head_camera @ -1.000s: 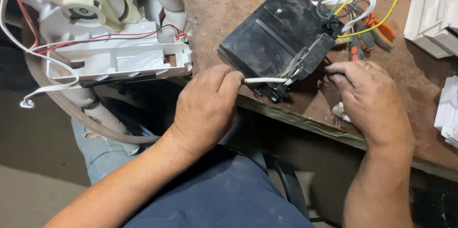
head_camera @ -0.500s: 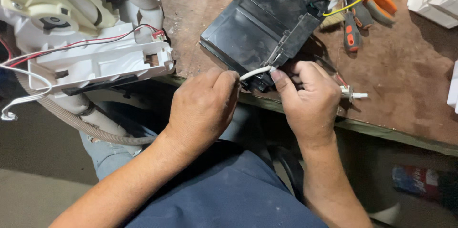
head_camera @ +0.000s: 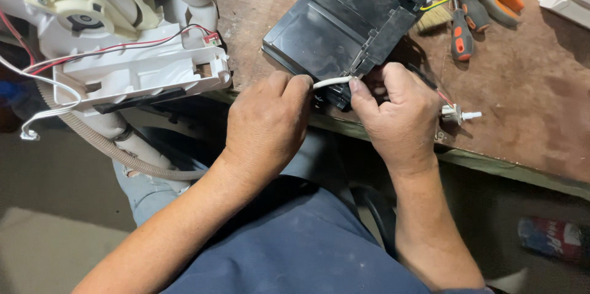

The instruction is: The person disassembles the electrical control box of an air conditioning unit by hand and using a screwdriver, detaching wires and internal components.

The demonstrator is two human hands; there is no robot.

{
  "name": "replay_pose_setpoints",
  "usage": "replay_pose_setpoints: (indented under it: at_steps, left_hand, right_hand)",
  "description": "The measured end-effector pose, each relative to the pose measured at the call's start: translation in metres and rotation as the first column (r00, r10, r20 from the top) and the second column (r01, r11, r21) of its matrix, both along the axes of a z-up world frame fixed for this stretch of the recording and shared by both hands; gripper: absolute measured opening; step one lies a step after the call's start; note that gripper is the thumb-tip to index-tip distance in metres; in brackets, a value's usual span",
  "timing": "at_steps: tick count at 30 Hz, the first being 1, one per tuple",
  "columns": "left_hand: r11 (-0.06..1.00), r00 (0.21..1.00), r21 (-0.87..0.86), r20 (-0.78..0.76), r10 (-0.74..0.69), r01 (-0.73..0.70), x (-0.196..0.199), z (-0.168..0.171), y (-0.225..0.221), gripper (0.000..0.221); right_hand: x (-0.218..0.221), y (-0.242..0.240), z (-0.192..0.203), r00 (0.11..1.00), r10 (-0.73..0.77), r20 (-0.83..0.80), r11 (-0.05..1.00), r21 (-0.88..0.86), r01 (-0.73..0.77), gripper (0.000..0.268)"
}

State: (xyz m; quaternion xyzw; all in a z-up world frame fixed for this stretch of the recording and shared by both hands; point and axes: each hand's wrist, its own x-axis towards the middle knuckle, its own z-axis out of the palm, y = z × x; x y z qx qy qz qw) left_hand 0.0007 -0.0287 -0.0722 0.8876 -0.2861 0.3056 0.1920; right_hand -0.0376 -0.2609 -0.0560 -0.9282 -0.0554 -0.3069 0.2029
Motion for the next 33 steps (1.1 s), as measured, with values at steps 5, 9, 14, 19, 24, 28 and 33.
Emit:
replay_pose_setpoints:
  at_steps: [5,9,14,19,24,28,33]
  left_hand:
    - [0.979,0.986,-0.123,0.059,-0.156,0.163,-0.005,0.019,0.004,0.041]
    - [0.990,0.989,-0.018,0.061,-0.137,0.138,0.008,0.005,-0.009,0.053]
    - [0.988,0.987,-0.058,0.077,-0.140,0.144,0.018,-0.002,-0.008,0.026]
    - [0.987,0.985,-0.058,0.094,-0.147,0.153,0.023,-0.010,-0.009,0.026]
    - [0.979,0.977,-0.096,0.136,-0.165,0.179,0.024,-0.009,-0.016,0.021]
    - [0.943,0.984,-0.281,0.055,-0.170,0.179,0.030,0.007,-0.015,0.004]
    - [0.844,0.945,-0.509,-0.162,-0.285,0.167,0.041,0.036,-0.006,0.008]
  right_hand:
    - [-0.003,0.017,0.005,0.997,0.000,0.083,0.998,0.070,-0.006,0.021]
    - [-0.002,0.012,0.000,0.996,-0.002,0.088,0.997,0.080,-0.005,0.024]
    - [0.000,0.010,-0.002,0.997,-0.008,0.073,0.994,0.112,0.000,0.023]
    - [0.000,0.011,0.003,0.998,0.022,0.055,0.993,0.118,-0.028,0.021]
    - [0.000,0.014,0.001,0.994,-0.019,0.107,0.994,0.106,0.008,0.036]
    - [0.004,0.034,0.029,0.987,0.084,0.135,0.974,0.196,-0.110,0.013]
    - [0.021,0.055,0.065,0.974,0.173,0.148,0.939,0.275,-0.208,0.025]
